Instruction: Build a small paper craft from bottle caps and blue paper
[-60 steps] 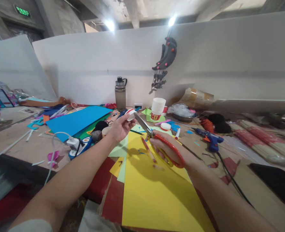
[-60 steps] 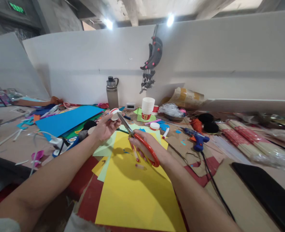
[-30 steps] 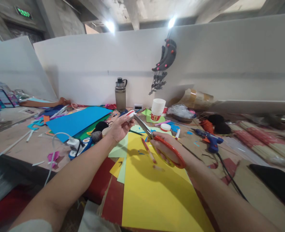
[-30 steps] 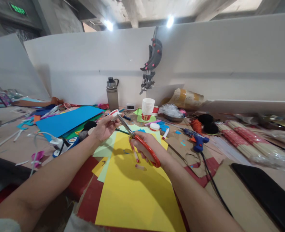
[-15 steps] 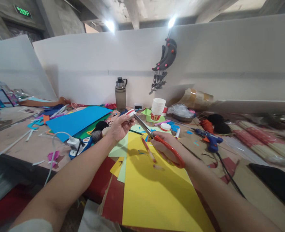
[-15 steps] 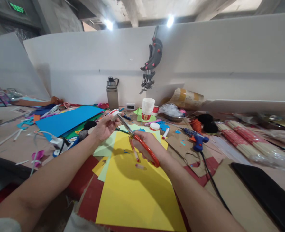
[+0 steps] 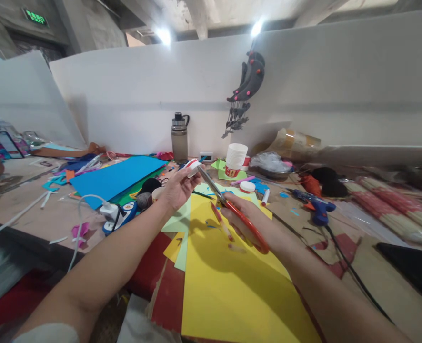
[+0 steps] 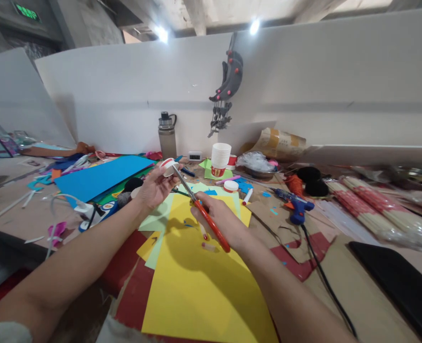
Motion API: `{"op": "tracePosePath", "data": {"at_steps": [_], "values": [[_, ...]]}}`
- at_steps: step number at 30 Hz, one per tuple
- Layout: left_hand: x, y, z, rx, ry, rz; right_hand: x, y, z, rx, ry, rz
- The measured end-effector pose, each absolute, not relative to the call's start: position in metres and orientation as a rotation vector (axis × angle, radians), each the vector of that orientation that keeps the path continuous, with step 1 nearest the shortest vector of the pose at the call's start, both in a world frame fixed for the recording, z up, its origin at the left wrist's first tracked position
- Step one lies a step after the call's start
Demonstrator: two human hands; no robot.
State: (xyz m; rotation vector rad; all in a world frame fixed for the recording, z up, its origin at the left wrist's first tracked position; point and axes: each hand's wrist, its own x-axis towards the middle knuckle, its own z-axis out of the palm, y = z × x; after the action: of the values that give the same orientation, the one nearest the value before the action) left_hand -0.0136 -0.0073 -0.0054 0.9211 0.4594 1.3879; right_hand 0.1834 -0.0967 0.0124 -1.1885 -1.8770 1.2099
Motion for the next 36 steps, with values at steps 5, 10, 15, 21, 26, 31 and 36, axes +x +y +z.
{"op": "tracePosePath", "data": {"at_steps": [5,10,15,21,26,31,36], "values": [[-0.0125,-0.0060,-0.0063,0.979,0.451,1.399,0.1823,-0.0947,0.0117,-1.238,-1.894,1.153],[-0.0119,-0.0050,-0.0059,0.995,0.451,1.407,0.1818,-0.0900,0.0069,-1.282,-1.936,0.975],[-0.0111,-0.0054,-0.0052,0.967,0.466,1.419,0.1813,-0.0907,0.0072,-1.261,-1.911,1.030],[-0.0114,-0.0055,-0.0065,0.974,0.473,1.415,0.1809,-0.0930,0.0110,-1.268,-1.869,1.124],[-0.0115,-0.0049,-0.0072,0.987,0.463,1.418,0.1809,-0.0922,0.0101,-1.270,-1.884,1.098],[-0.0111,-0.0051,-0.0069,0.974,0.481,1.415,0.1808,-0.0923,0.0086,-1.259,-1.885,1.085],[-0.0109,-0.0053,-0.0069,0.963,0.480,1.413,0.1816,-0.0910,0.0078,-1.258,-1.905,1.060]]}}
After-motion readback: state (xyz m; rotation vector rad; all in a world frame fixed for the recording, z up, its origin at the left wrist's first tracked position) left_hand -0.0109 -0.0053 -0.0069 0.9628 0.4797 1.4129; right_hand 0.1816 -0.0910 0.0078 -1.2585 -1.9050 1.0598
